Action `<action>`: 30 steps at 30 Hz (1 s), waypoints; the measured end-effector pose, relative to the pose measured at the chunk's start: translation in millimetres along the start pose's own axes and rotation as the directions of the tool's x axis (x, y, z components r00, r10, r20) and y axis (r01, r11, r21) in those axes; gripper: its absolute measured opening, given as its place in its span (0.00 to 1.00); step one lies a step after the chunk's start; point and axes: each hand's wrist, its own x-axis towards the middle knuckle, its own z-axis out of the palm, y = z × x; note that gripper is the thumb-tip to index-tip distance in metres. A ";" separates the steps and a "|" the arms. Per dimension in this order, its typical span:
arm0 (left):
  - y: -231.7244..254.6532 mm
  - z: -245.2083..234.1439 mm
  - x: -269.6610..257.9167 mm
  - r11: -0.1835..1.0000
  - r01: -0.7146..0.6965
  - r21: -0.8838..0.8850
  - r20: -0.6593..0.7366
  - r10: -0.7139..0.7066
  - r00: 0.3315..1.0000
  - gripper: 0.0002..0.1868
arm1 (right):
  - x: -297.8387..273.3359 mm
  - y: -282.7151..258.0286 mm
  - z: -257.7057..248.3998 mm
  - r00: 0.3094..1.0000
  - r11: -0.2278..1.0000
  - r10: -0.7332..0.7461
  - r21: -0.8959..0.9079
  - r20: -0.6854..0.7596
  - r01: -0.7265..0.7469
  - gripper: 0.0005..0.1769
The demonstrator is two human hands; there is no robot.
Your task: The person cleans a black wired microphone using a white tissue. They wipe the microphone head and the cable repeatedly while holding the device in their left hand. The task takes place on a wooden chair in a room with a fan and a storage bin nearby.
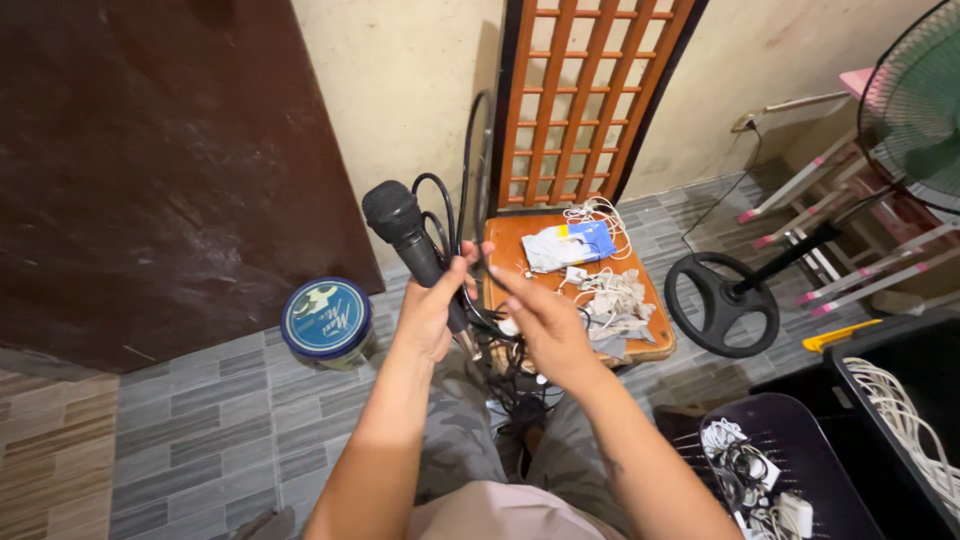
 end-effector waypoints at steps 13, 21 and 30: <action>-4.7 12.5 2.2 0.991 0.074 -0.116 -0.082 -0.084 0.993 0.16 | -21.1 16.4 -9.4 0.987 0.966 0.158 -0.205 -0.002 -0.155 0.08; 100.2 -63.7 -4.5 0.930 -0.357 -0.088 -0.135 0.344 0.929 0.19 | -61.7 153.5 -62.4 0.921 0.935 0.276 0.144 0.275 -0.323 0.12; 172.7 -154.8 -52.2 0.746 -0.666 0.013 -0.562 0.556 0.613 0.15 | -76.9 209.8 -95.7 0.878 0.825 0.479 0.346 -0.010 -0.446 0.10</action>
